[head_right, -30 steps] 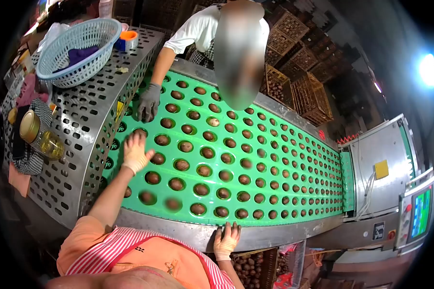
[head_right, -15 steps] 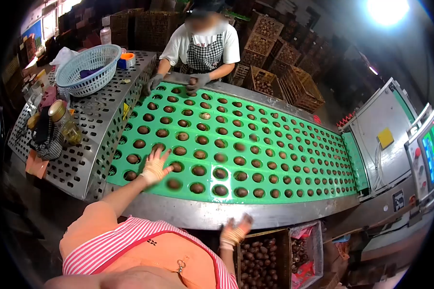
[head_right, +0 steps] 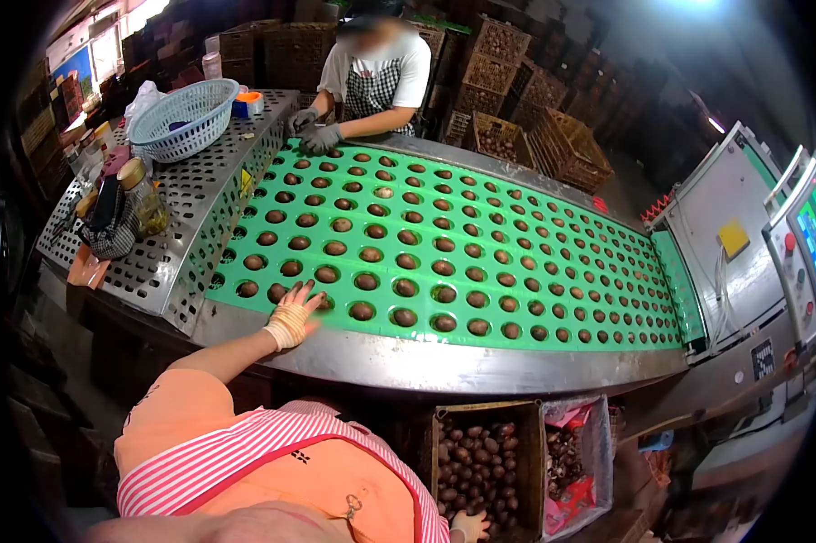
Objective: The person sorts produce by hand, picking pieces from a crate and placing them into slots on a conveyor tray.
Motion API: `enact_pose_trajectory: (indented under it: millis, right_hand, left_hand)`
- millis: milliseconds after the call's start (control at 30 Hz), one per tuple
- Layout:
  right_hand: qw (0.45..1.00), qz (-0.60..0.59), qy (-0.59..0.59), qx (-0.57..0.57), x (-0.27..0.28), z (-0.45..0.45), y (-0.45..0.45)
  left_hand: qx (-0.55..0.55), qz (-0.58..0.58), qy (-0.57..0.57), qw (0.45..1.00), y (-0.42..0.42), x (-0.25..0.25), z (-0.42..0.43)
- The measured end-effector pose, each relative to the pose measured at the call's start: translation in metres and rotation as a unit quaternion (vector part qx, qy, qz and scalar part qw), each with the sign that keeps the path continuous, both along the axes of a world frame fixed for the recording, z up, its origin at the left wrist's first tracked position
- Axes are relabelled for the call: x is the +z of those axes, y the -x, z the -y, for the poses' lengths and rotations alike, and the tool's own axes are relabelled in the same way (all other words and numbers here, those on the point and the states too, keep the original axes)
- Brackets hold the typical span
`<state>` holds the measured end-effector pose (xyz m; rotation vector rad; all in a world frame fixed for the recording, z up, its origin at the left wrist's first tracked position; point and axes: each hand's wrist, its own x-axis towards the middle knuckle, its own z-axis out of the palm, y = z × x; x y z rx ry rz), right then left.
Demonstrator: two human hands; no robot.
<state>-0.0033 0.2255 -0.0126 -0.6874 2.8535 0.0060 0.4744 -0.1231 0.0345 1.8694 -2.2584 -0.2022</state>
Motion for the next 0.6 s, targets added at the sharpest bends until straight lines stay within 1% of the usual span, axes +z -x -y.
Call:
enact_pose_trajectory:
  millis: [33,67,133,167,200,233,267,300,333,367,400,433,467,500,533,567,600]
  right_hand:
    - [0.979,0.079,-0.182,-0.045,-0.02,0.012,0.028]
    - [0.985,0.084,-0.149,-0.026,-0.03,0.002,0.048]
    - [0.992,0.09,-0.084,0.012,-0.032,-0.009,0.062]
    - [0.995,0.074,-0.061,0.008,-0.036,-0.017,0.079]
    - [0.998,0.052,-0.028,-0.036,-0.033,-0.014,0.091]
    - [0.998,0.058,-0.034,-0.018,-0.025,-0.015,0.1]
    - [0.997,0.081,0.003,-0.007,-0.033,-0.031,0.111]
    - [0.993,0.115,0.037,-0.004,-0.011,-0.042,0.097]
    - [0.976,0.189,0.108,0.003,-0.025,-0.055,0.106]
    - [0.958,0.216,0.187,0.019,-0.049,-0.064,0.113]
    - [0.958,0.216,0.184,-0.028,-0.026,-0.055,0.084]
    - [0.973,0.18,0.115,-0.088,-0.031,-0.05,0.078]
    - [0.975,0.161,0.088,-0.122,-0.045,-0.046,0.071]
    - [0.96,0.198,0.097,-0.171,-0.056,-0.038,0.071]
    - [0.957,0.2,0.066,-0.199,-0.067,-0.029,0.066]
    - [0.954,0.201,0.04,-0.217,-0.074,-0.019,0.065]
    - [0.952,0.207,0.031,-0.222,-0.045,-0.019,0.078]
  left_hand:
    - [0.009,-0.028,-0.024,0.999,0.006,-0.002,-0.006]
    - [0.013,-0.019,-0.048,0.999,0.01,-0.003,-0.008]
    - [0.027,-0.038,-0.054,0.997,0.008,0.004,-0.006]
    - [0.033,-0.042,-0.063,0.997,0.016,0.002,-0.002]
    - [0.032,-0.036,-0.039,0.998,0.024,-0.011,0.002]
    - [0.026,-0.028,-0.027,0.999,0.031,-0.028,0.011]
    - [0.023,0.011,0.004,1.0,0.043,-0.035,0.011]
    - [-0.011,-0.001,0.007,1.0,0.059,-0.03,0.014]
    - [-0.036,-0.019,0.08,0.996,0.06,-0.048,0.014]
    - [-0.03,-0.085,0.039,0.995,0.065,-0.043,0.016]
    - [-0.053,-0.031,0.011,0.998,0.069,-0.038,0.023]
    - [-0.088,0.031,0.03,0.995,0.059,-0.059,0.039]
    - [-0.116,0.047,0.056,0.991,0.056,-0.056,0.049]
    - [-0.117,0.057,0.14,0.981,0.047,-0.068,0.057]
    - [-0.121,0.063,0.139,0.981,0.048,-0.064,0.071]
    - [-0.087,0.071,0.044,0.993,0.056,-0.052,0.081]
    - [-0.112,0.084,0.08,0.987,0.065,-0.033,0.086]
